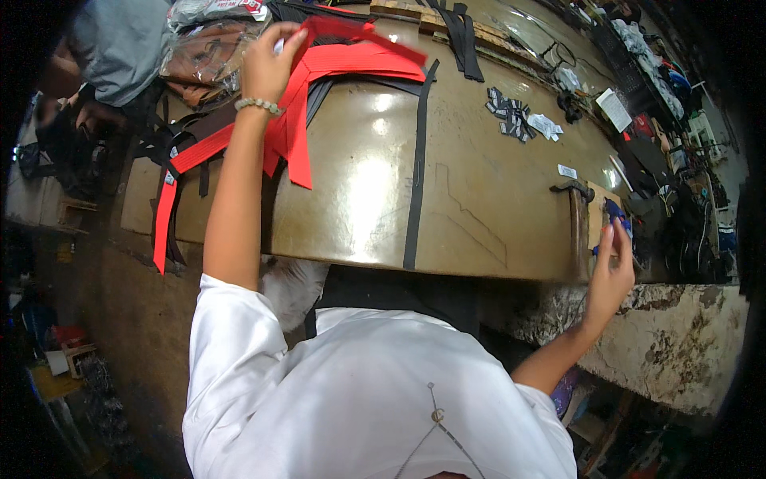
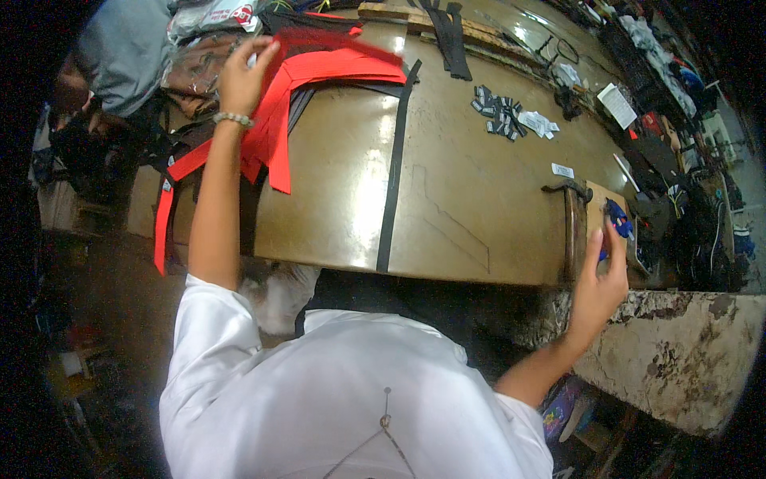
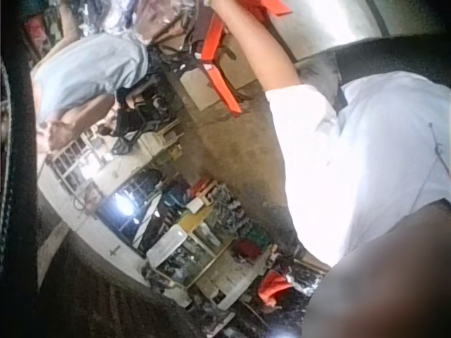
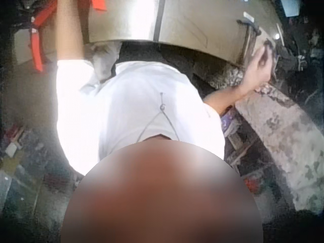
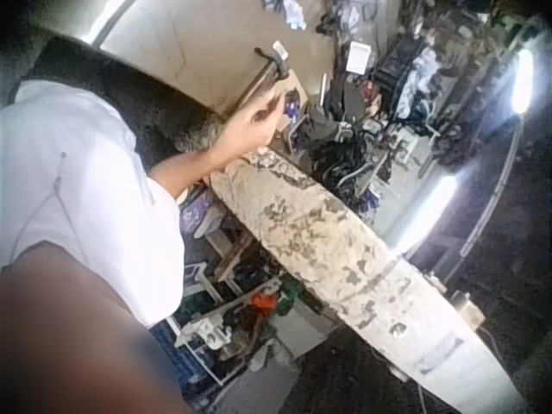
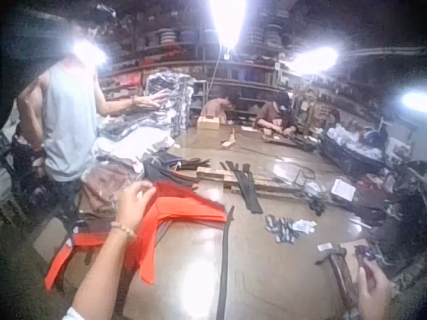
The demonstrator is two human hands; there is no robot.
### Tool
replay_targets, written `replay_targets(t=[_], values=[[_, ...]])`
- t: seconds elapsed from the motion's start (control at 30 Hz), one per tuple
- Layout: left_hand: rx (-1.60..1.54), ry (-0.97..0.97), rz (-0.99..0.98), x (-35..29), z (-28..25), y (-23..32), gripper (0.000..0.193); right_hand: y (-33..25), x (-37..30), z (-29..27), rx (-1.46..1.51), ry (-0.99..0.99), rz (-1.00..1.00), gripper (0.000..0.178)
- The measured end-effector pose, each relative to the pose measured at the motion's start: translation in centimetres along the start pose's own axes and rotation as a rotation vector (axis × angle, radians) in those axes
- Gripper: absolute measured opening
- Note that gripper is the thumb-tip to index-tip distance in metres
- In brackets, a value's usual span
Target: The person assembles straps by applying hot glue to black fabric strips, attaching red fabric pieces, and securing small metal buckles with a hammer. The process is repeated multiple times on a cluttered workbench.
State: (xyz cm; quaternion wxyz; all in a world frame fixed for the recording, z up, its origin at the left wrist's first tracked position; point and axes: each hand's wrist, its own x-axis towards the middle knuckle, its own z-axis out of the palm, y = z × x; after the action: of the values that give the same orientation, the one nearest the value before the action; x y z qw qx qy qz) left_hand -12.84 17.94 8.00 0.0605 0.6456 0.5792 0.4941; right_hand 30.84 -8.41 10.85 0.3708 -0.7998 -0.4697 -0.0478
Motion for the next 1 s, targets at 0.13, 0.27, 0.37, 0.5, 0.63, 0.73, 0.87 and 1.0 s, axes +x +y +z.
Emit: replay_targets(t=[0.13, 0.27, 0.37, 0.5, 0.63, 0.73, 0.87, 1.0], values=[[-0.135, -0.064, 0.245, -1.6, -3.0, 9.1, 0.037, -7.7, 0.8, 3.2, 0.378, 0.217, -0.457, 0.036], [-0.208, -0.145, 0.514, -7.2, -3.3, 14.5, 0.020, -13.0, 1.1, 7.0, 0.290, 0.251, -0.854, 0.043], [-0.332, -0.263, 0.267, -10.6, -1.0, 13.6, 0.021, -13.4, -0.8, 10.5, 0.539, -0.105, -0.619, 0.041], [-0.169, -0.486, -0.054, -14.1, 2.6, 9.7, 0.028, -11.1, -3.7, 16.1, 0.706, -0.573, -0.170, 0.027], [-0.067, -0.569, -0.167, -16.9, 4.5, 7.4, 0.028, -8.9, -5.6, 19.0, 0.497, -0.498, -0.240, 0.021], [-0.053, -0.546, -0.155, -17.4, 5.0, 7.0, 0.027, -8.2, -5.9, 19.4, 0.468, -0.431, -0.371, 0.020], [-0.004, -0.535, -0.126, -17.1, 5.1, 7.3, 0.026, -8.3, -5.8, 19.4, 0.472, -0.495, -0.300, 0.018], [0.012, -0.522, -0.131, -17.0, 5.1, 7.5, 0.024, -8.9, -5.7, 19.5, 0.403, -0.447, -0.376, 0.018]])
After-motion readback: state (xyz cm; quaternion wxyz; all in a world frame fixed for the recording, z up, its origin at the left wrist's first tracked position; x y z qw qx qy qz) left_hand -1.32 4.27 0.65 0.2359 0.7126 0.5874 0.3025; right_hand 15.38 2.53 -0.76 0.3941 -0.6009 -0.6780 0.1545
